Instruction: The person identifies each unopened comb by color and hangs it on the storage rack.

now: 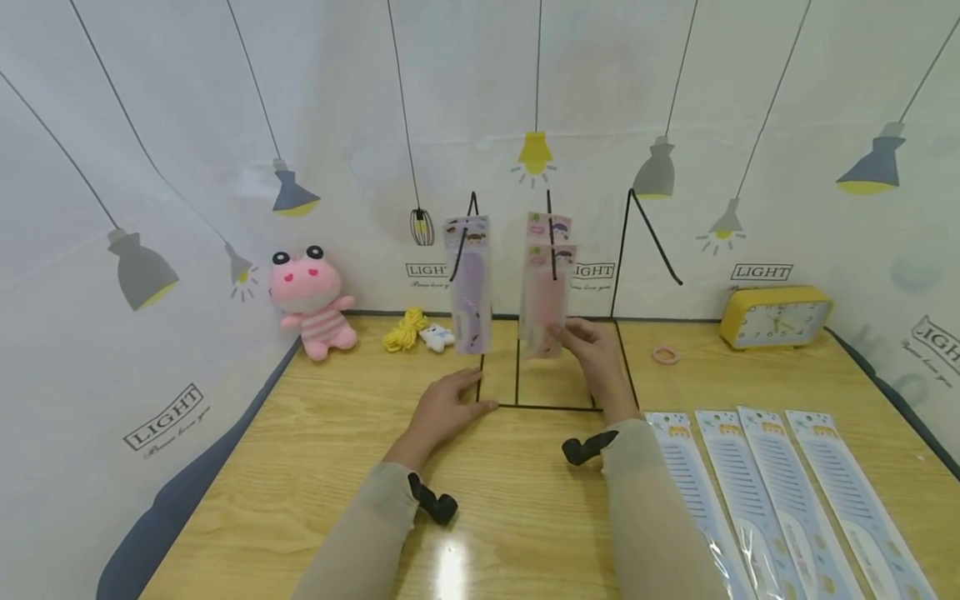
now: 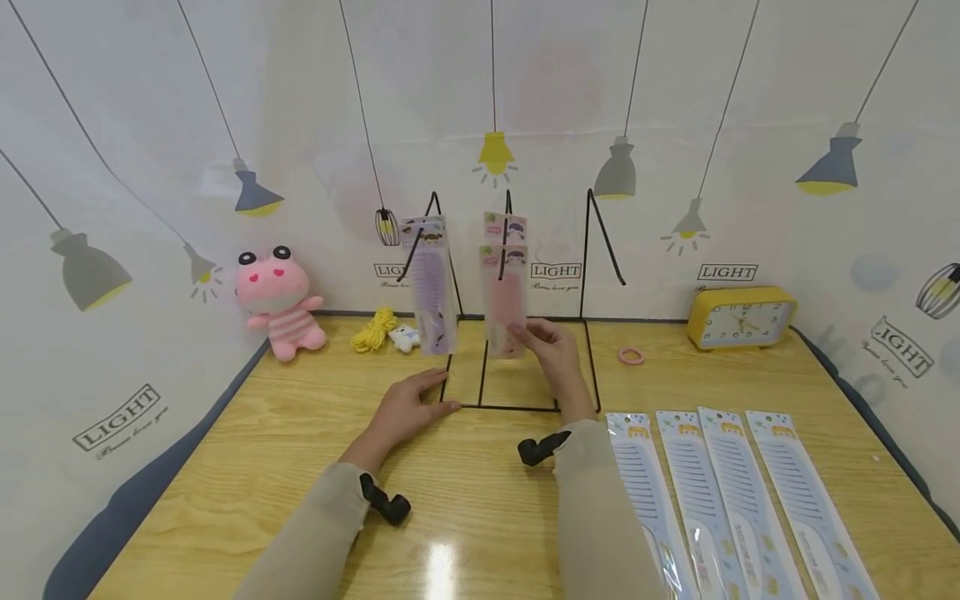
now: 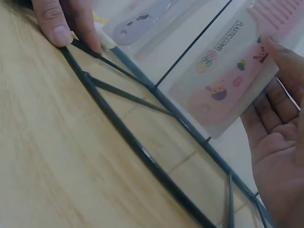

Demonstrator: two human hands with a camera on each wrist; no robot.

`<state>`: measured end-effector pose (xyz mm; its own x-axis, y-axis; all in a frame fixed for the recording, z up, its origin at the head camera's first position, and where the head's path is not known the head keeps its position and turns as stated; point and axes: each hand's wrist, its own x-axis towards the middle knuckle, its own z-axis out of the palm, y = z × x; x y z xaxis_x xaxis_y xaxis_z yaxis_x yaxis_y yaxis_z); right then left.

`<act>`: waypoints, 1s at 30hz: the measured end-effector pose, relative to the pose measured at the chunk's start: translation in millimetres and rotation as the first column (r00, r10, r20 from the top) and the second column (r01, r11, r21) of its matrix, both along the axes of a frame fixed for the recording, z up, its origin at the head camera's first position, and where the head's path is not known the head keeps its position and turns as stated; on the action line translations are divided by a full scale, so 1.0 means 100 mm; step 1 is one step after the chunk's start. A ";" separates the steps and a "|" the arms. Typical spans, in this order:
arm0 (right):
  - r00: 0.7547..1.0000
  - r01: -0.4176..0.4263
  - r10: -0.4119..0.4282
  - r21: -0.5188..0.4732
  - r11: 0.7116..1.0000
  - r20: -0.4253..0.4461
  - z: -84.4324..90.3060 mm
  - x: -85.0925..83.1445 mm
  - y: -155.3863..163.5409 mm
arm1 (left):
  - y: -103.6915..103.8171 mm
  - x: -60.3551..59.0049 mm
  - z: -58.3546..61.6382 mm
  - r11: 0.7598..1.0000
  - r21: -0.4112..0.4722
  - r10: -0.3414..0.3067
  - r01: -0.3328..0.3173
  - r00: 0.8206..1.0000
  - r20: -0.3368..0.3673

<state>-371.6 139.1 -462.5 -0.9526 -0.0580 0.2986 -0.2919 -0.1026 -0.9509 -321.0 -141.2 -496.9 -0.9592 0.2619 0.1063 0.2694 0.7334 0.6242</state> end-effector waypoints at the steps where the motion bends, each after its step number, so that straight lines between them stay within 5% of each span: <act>1: 1.000 0.019 -0.019 -0.014 1.000 -0.007 -0.02 -0.01 0.00 | 0.00 0.00 0.00 1.000 0.001 0.000 0.000 1.000 0.000; 14: 0.974 0.223 -0.223 0.021 0.975 0.041 -0.01 0.01 -0.05 | 0.01 0.00 0.00 1.000 0.008 0.000 0.000 1.000 0.001; 20: 0.959 0.284 -0.284 -0.015 0.959 -0.014 -0.07 -0.03 -0.09 | 0.01 0.02 0.01 1.000 0.010 0.012 -0.012 1.000 0.005; 30: 0.949 0.311 -0.312 -0.018 0.950 -0.050 -0.13 -0.05 -0.10 | 0.02 0.02 0.01 1.000 0.003 0.019 -0.019 1.000 0.018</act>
<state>-377.1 129.3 -475.5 -0.9063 0.2420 0.3466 -0.3590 -0.0078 -0.9333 -319.1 -139.1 -495.4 -0.9658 0.2432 0.0901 0.2443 0.7362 0.6312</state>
